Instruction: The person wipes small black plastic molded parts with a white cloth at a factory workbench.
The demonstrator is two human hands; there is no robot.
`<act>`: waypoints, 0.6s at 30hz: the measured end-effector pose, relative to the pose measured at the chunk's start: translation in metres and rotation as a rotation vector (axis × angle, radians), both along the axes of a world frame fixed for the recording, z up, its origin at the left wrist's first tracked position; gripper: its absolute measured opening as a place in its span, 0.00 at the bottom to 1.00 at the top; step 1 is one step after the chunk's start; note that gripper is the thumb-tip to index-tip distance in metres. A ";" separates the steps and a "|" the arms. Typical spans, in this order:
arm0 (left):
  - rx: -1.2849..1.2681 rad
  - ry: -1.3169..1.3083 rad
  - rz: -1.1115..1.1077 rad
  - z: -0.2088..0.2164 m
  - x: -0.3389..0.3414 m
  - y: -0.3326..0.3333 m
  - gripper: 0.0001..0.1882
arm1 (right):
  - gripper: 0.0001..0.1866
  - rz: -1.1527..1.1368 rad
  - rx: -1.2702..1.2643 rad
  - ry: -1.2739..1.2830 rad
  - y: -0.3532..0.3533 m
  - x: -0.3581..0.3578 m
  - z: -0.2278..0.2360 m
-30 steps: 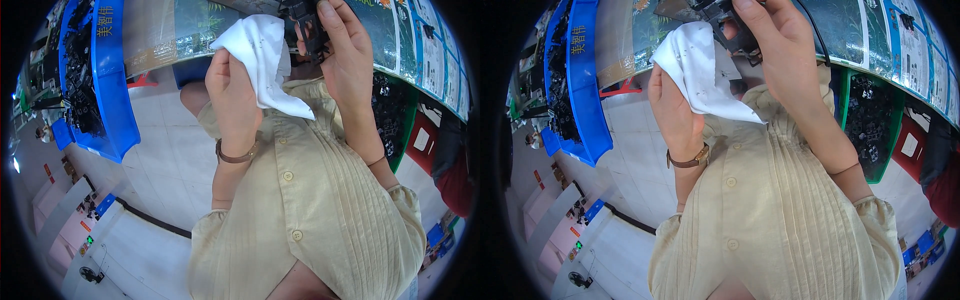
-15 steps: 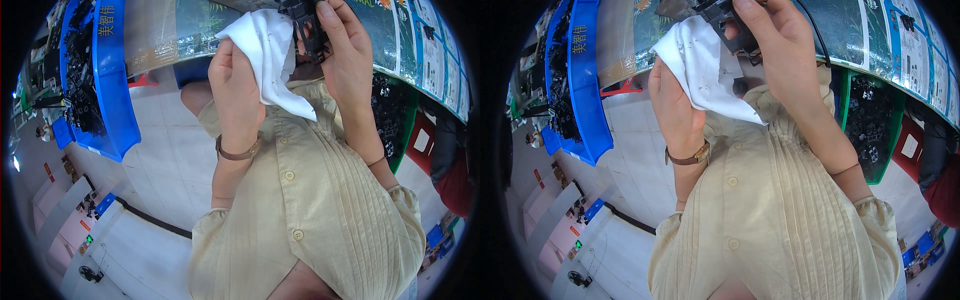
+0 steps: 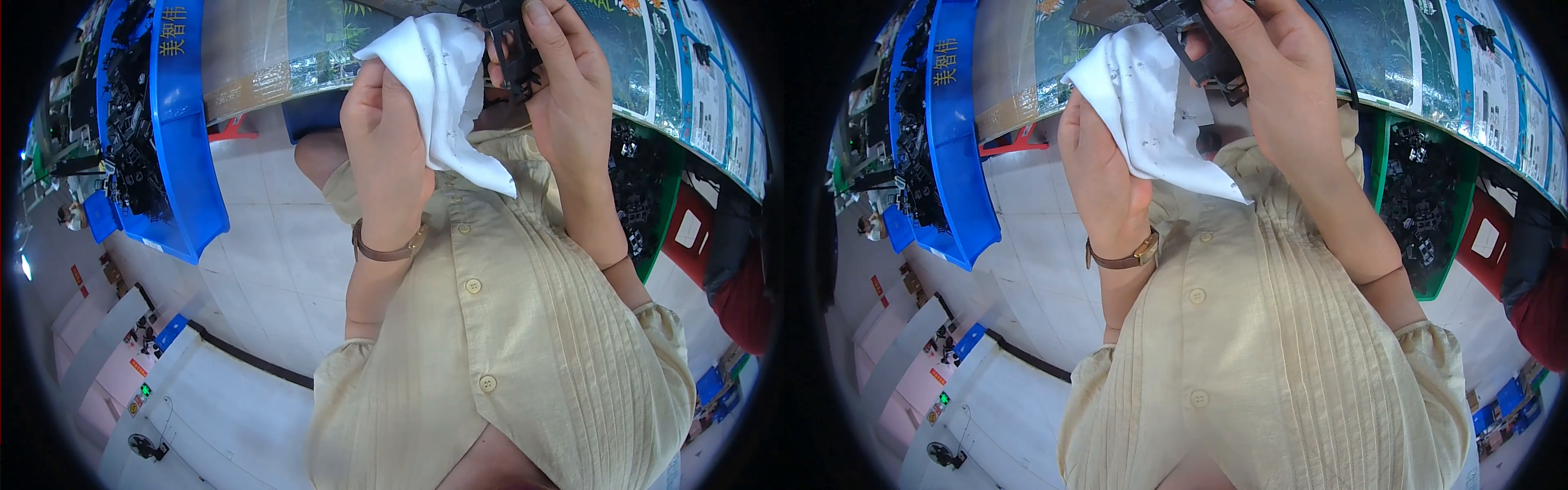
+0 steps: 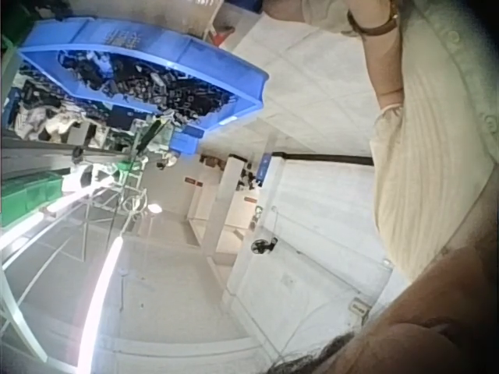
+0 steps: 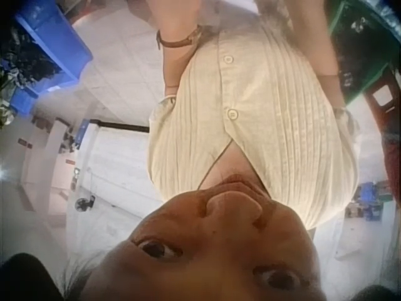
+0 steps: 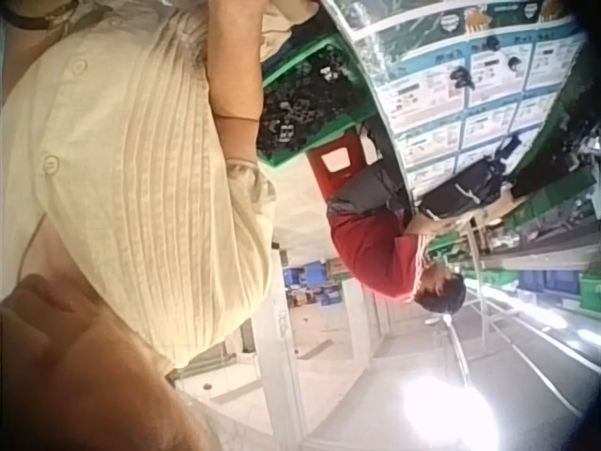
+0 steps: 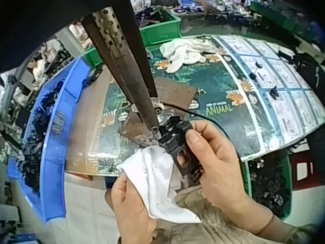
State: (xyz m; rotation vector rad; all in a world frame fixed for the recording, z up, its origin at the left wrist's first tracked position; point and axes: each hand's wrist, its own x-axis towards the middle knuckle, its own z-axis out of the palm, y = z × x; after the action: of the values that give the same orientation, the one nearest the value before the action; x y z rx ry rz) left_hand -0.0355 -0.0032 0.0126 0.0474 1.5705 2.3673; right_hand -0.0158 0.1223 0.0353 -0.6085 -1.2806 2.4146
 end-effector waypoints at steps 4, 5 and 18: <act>-0.003 0.004 -0.015 -0.001 -0.001 -0.001 0.14 | 0.08 -0.004 -0.008 0.008 0.000 -0.001 0.000; -0.003 0.004 -0.015 -0.002 -0.001 -0.001 0.14 | 0.08 -0.004 -0.008 0.008 0.000 -0.001 0.000; 0.031 -0.051 0.002 0.002 -0.005 0.008 0.11 | 0.08 0.001 0.021 -0.014 0.000 0.005 0.001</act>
State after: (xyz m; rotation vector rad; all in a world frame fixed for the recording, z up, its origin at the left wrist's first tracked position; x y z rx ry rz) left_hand -0.0408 0.0051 0.0142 -0.0076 1.5110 2.3756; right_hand -0.0107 0.1227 0.0365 -0.6206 -1.3110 2.3987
